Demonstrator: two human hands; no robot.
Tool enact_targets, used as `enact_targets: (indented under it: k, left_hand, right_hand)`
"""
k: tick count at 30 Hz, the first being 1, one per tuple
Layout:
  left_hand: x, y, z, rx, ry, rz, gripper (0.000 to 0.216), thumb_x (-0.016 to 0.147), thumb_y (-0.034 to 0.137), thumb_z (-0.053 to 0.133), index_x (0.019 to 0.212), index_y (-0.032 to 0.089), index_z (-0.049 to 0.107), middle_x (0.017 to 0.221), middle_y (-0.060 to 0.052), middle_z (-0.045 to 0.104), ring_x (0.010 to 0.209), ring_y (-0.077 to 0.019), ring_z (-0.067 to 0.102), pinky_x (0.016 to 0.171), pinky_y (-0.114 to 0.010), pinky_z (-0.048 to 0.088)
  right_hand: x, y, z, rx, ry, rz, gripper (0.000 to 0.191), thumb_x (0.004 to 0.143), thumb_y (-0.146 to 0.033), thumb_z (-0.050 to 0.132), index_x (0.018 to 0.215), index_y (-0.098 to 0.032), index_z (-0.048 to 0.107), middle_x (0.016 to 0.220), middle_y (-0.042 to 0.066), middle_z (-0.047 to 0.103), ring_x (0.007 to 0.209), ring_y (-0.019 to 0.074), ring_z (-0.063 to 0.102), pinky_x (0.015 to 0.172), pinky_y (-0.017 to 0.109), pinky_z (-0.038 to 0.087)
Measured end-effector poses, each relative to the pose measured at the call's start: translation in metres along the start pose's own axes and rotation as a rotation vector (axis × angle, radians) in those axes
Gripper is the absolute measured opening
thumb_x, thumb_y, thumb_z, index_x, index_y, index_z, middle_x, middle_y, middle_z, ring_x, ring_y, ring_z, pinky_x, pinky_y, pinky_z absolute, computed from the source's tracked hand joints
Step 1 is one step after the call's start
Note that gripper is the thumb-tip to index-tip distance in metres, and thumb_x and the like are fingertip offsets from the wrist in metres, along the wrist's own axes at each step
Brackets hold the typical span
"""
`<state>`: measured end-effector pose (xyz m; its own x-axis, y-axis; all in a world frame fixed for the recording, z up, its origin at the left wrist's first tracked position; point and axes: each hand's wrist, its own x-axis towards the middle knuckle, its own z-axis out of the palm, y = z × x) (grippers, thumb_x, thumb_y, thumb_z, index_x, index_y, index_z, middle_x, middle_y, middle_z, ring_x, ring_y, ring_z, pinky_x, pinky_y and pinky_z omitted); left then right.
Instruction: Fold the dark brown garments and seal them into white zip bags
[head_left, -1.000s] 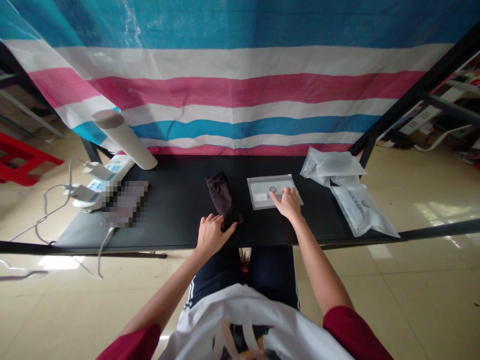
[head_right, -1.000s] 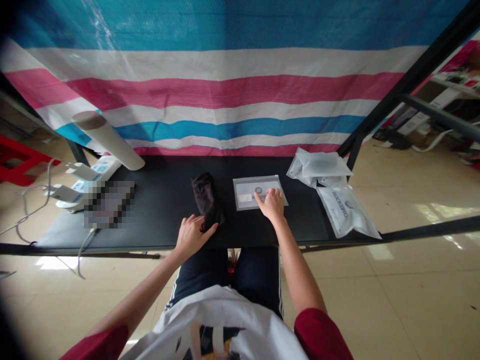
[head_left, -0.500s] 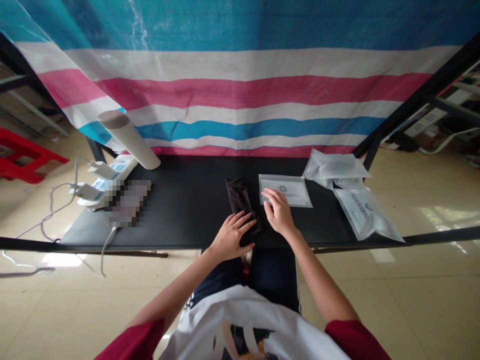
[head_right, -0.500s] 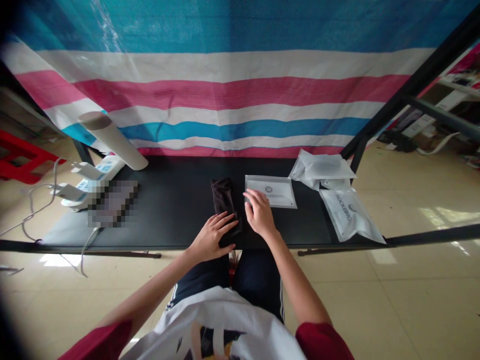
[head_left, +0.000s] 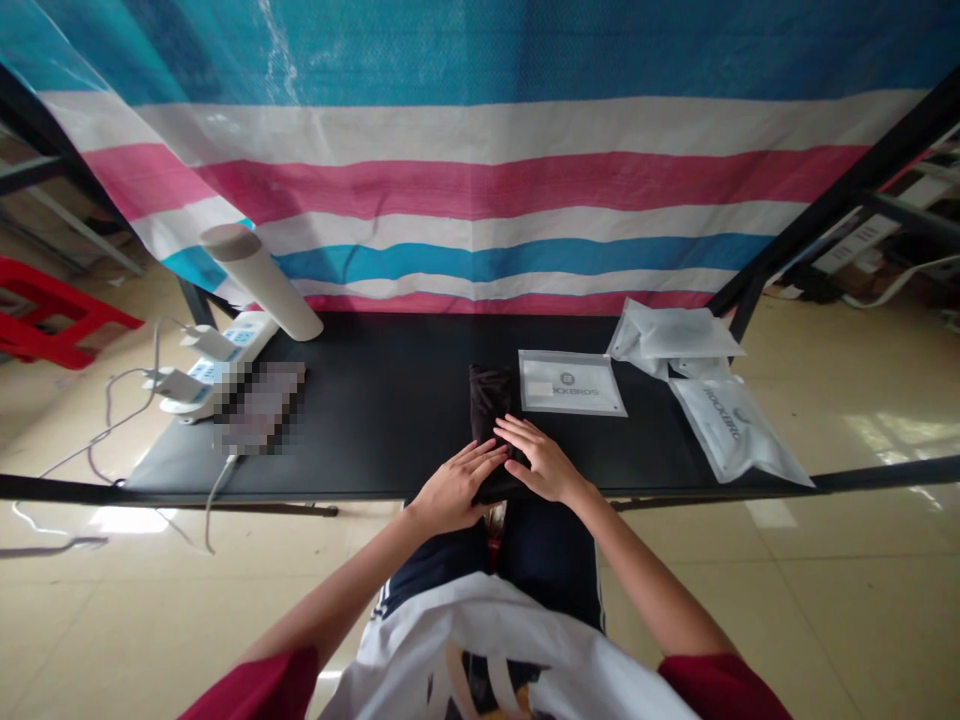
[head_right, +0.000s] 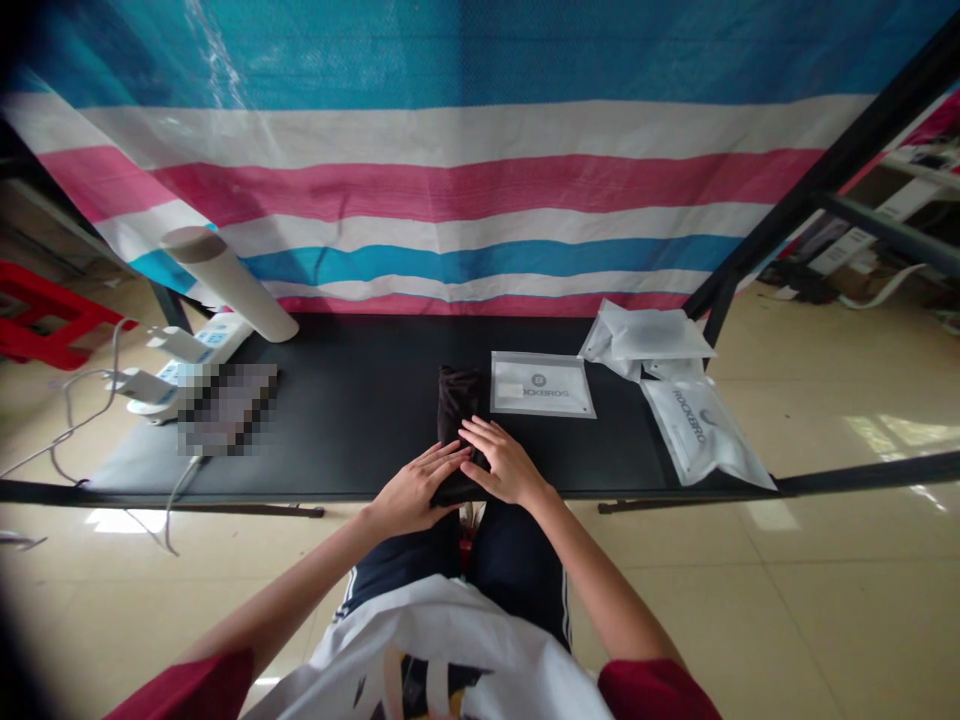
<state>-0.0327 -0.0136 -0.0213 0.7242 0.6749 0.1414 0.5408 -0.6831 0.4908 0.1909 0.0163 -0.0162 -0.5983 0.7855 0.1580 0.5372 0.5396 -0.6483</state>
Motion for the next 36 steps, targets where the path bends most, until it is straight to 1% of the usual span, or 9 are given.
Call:
enact_targets:
  k: [4, 9, 13, 17, 20, 23, 28, 32, 36]
  left_hand:
    - [-0.002, -0.001, -0.006, -0.102, 0.053, -0.007, 0.065, 0.077, 0.014, 0.057, 0.14, 0.02, 0.043, 0.147, -0.011, 0.048, 0.141, -0.0235, 0.04, 0.117, -0.045, 0.036]
    - [0.0, -0.005, -0.004, -0.158, 0.27, -0.121, 0.034, 0.087, 0.023, 0.057, 0.122, 0.02, 0.056, 0.124, -0.011, 0.063, 0.123, -0.0237, 0.057, 0.108, -0.044, 0.045]
    - [0.011, -0.011, 0.0, -0.154, 0.429, -0.265, 0.03, 0.092, 0.035, 0.056, 0.117, 0.018, 0.055, 0.108, -0.012, 0.068, 0.109, -0.0262, 0.063, 0.097, -0.044, 0.051]
    - [0.029, -0.012, 0.002, -0.169, 0.421, -0.394, 0.033, 0.094, 0.041, 0.052, 0.117, 0.018, 0.052, 0.091, -0.009, 0.069, 0.09, -0.0246, 0.067, 0.082, -0.039, 0.054]
    - [0.041, -0.01, 0.003, -0.128, 0.424, -0.504, 0.033, 0.095, 0.042, 0.049, 0.117, 0.017, 0.053, 0.081, -0.006, 0.067, 0.078, -0.0237, 0.067, 0.076, -0.037, 0.053]
    - [0.049, -0.008, 0.004, -0.072, 0.443, -0.554, 0.036, 0.097, 0.039, 0.045, 0.125, 0.018, 0.05, 0.077, -0.004, 0.067, 0.072, -0.0229, 0.067, 0.076, -0.038, 0.053]
    - [0.057, -0.008, -0.003, -0.023, 0.37, -0.555, 0.04, 0.099, 0.034, 0.041, 0.133, 0.014, 0.047, 0.067, -0.001, 0.066, 0.07, -0.0228, 0.069, 0.084, -0.039, 0.05]
    - [0.064, -0.01, -0.012, -0.027, 0.291, -0.581, 0.042, 0.098, 0.031, 0.043, 0.135, 0.012, 0.047, 0.089, -0.009, 0.074, 0.085, -0.0253, 0.072, 0.084, -0.037, 0.051]
    - [0.068, -0.012, -0.017, -0.04, 0.236, -0.609, 0.045, 0.097, 0.037, 0.047, 0.135, 0.013, 0.05, 0.1, -0.012, 0.074, 0.092, -0.0261, 0.072, 0.08, -0.034, 0.052]
  right_hand:
    - [-0.005, 0.0, -0.001, 0.049, -0.011, -0.019, 0.079, 0.09, -0.072, 0.037, 0.147, -0.018, 0.043, 0.152, 0.012, 0.043, 0.146, 0.028, 0.032, 0.12, 0.051, 0.024]
    - [-0.01, 0.002, 0.001, 0.078, 0.077, -0.067, 0.082, 0.083, -0.074, 0.051, 0.143, -0.019, 0.048, 0.147, 0.013, 0.049, 0.141, 0.0305, 0.039, 0.117, 0.052, 0.03]
    - [-0.011, -0.001, 0.01, 0.059, 0.276, 0.032, 0.057, 0.081, -0.059, 0.067, 0.12, -0.019, 0.064, 0.124, 0.014, 0.066, 0.122, 0.0292, 0.058, 0.106, 0.047, 0.046]
    - [-0.006, -0.006, 0.02, 0.033, 0.397, 0.181, 0.03, 0.088, -0.048, 0.062, 0.097, -0.02, 0.068, 0.095, 0.011, 0.07, 0.097, 0.0262, 0.066, 0.089, 0.041, 0.054]
    - [-0.003, -0.007, 0.025, 0.021, 0.458, 0.263, 0.032, 0.089, -0.045, 0.059, 0.107, -0.019, 0.063, 0.099, 0.012, 0.069, 0.096, 0.0267, 0.066, 0.087, 0.04, 0.054]
    - [-0.004, -0.007, 0.025, -0.019, 0.529, 0.26, 0.049, 0.087, -0.046, 0.062, 0.127, -0.018, 0.052, 0.116, 0.015, 0.064, 0.108, 0.0287, 0.063, 0.093, 0.044, 0.053]
    - [-0.009, -0.01, 0.018, -0.258, 0.388, 0.024, 0.035, 0.09, -0.04, 0.06, 0.12, -0.022, 0.062, 0.135, 0.014, 0.058, 0.13, 0.0313, 0.049, 0.107, 0.051, 0.042]
    - [-0.008, -0.015, 0.019, -0.367, 0.259, -0.014, 0.042, 0.091, -0.035, 0.056, 0.13, -0.02, 0.058, 0.145, 0.013, 0.051, 0.141, 0.0337, 0.036, 0.109, 0.054, 0.036]
    - [-0.004, -0.018, 0.022, -0.376, 0.225, -0.014, 0.04, 0.092, -0.029, 0.053, 0.13, -0.017, 0.056, 0.132, 0.014, 0.062, 0.136, 0.0309, 0.044, 0.108, 0.052, 0.037]
